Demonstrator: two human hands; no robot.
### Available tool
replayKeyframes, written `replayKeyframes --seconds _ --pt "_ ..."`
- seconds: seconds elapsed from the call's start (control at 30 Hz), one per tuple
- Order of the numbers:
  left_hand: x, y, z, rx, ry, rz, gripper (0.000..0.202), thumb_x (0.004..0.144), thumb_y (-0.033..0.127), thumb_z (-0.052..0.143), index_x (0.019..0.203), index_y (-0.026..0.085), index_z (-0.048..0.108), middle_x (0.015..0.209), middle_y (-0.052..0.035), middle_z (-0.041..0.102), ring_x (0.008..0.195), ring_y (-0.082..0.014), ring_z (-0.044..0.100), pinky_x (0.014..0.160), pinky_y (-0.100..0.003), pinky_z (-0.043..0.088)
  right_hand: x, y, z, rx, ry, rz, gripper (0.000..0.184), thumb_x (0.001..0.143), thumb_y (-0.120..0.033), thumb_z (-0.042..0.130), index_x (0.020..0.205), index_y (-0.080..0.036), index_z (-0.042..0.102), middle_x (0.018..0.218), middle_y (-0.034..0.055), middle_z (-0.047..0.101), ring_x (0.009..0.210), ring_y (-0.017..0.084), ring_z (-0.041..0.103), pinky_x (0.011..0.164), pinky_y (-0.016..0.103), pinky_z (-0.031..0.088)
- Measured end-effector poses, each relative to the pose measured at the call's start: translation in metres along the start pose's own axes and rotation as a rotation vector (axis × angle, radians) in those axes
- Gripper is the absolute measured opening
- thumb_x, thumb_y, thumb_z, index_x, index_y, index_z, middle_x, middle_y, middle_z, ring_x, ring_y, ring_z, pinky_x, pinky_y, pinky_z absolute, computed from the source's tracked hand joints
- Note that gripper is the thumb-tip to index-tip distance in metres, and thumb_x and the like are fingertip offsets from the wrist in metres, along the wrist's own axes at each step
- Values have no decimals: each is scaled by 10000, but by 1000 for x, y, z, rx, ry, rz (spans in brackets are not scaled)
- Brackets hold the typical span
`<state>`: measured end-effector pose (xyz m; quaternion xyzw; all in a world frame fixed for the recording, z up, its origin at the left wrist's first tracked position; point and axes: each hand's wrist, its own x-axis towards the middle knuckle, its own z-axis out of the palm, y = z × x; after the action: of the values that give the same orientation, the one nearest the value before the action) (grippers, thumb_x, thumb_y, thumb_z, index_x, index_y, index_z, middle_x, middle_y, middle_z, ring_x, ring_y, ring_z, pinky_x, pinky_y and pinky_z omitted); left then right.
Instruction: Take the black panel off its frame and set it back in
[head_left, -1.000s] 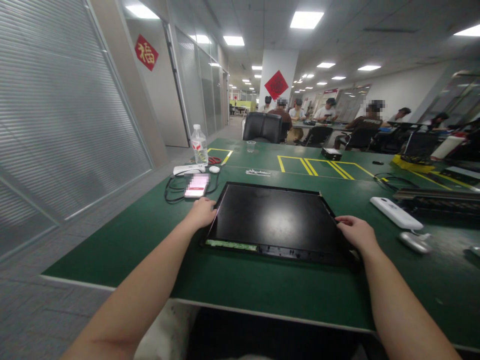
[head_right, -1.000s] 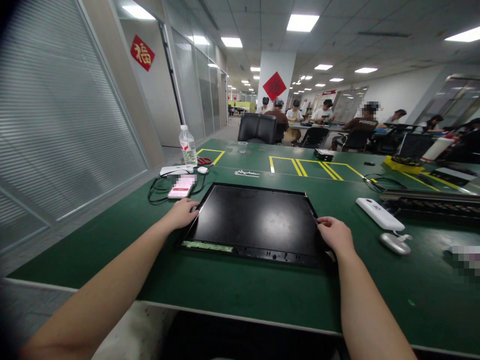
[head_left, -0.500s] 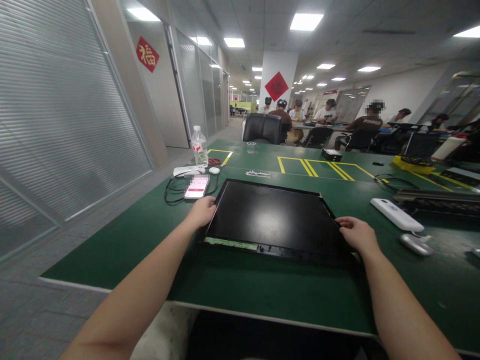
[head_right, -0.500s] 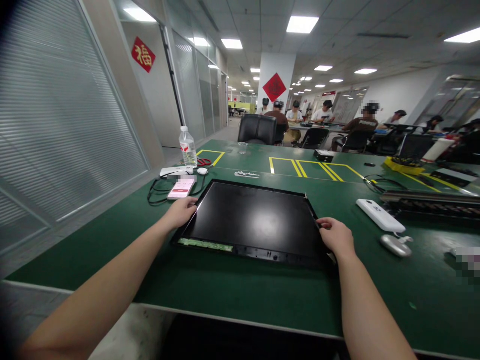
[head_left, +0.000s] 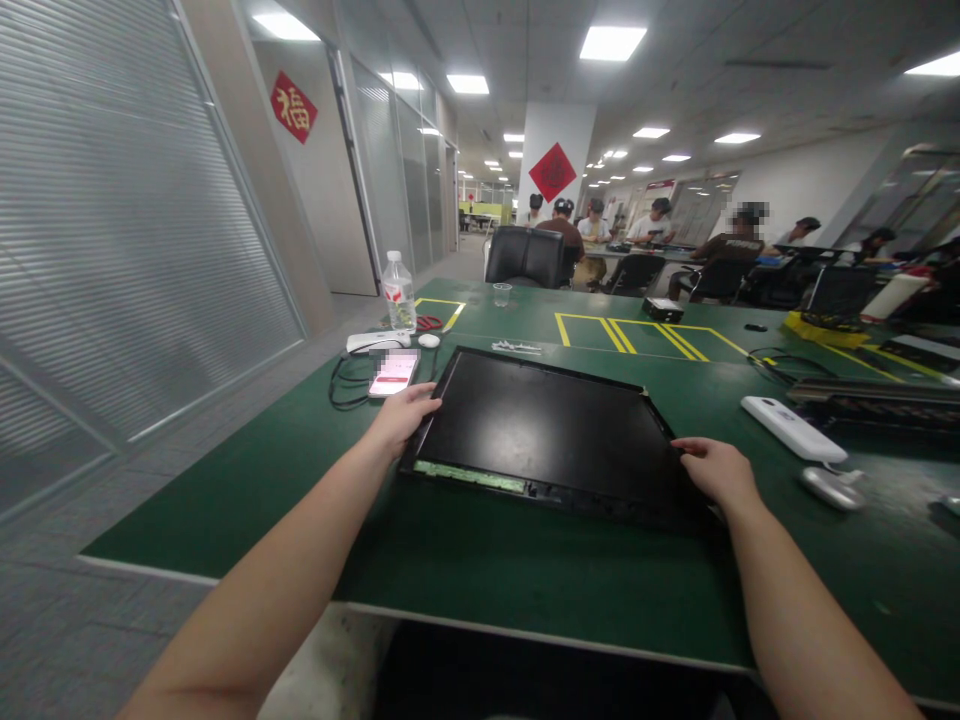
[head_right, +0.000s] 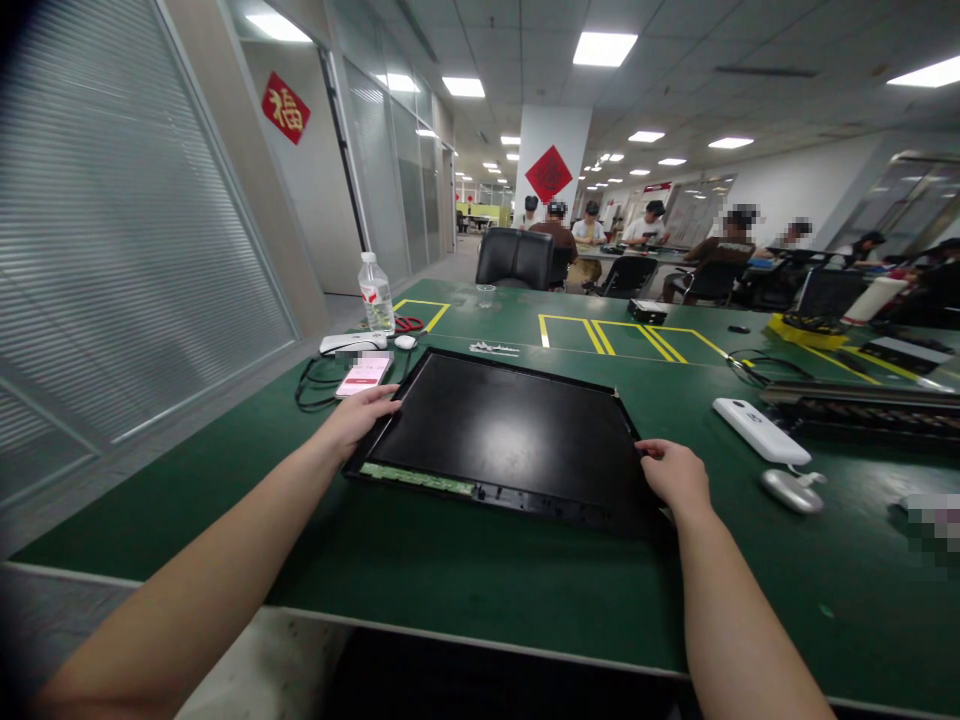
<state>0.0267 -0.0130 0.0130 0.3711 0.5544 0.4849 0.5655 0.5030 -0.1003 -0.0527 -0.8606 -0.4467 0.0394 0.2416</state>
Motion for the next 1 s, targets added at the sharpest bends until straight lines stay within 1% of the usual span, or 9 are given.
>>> replayKeyframes --seconds 0.13,0.23,0.37,0.5,0.67,0.73,0.8,0.9,1.0 --pt "-2 3 3 -16 49 -10 554 786 20 752 1325 139 699 675 -20 747 495 -161 672 530 -258 567 1 2 2 -28 4 1 318 718 -213 630 928 -267 863 921 87 795 841 273 731 696 352 555" --pt "-4 5 5 -29 68 -7 517 797 25 748 1299 142 719 685 -24 755 494 -152 670 536 -245 560 -1 0 1 -34 -2 1 328 739 -217 625 957 -272 863 972 82 799 884 276 734 720 352 560" --pt "-7 8 8 -75 68 -27 494 863 39 696 1350 119 686 656 -33 744 491 -160 669 522 -245 548 -4 -6 -3 -39 -28 22 322 777 -236 627 994 -274 862 1029 73 800 944 281 731 752 352 556" --pt "-11 10 11 -118 55 -43 457 932 48 627 1384 107 651 624 -22 721 466 -148 652 495 -229 530 -6 -9 -4 -46 -29 29 299 787 -288 644 990 -271 863 1018 77 801 917 280 731 728 350 551" --pt "-10 9 12 -121 46 -66 451 949 49 603 1396 105 618 623 -10 707 451 -140 642 479 -218 522 -4 -6 -2 -34 -19 15 293 769 -299 662 981 -271 861 1022 72 802 910 272 730 725 343 547" --pt "-8 8 11 -114 38 -77 487 928 44 628 1409 109 595 626 -5 704 456 -144 646 480 -221 524 -3 -4 -1 -21 -17 2 290 755 -299 666 970 -273 860 1015 71 802 902 270 729 722 344 546" --pt "-6 6 10 -103 8 -93 569 882 39 677 1434 122 563 650 -5 714 457 -150 648 482 -230 530 -1 -2 0 -3 -17 -6 280 746 -297 668 951 -277 859 1010 70 800 887 267 728 711 344 545" --pt "-5 5 7 -71 -51 -115 759 793 49 766 1492 167 495 723 -12 745 441 -157 640 468 -252 532 1 -1 1 13 -4 -7 245 735 -297 682 908 -279 854 983 70 797 851 260 725 685 337 534" --pt "-6 5 4 -42 -97 -110 960 715 104 867 1551 227 412 804 -19 769 437 -157 641 466 -268 538 1 0 2 16 12 -22 226 716 -292 698 884 -278 848 945 67 794 805 248 716 661 328 521"
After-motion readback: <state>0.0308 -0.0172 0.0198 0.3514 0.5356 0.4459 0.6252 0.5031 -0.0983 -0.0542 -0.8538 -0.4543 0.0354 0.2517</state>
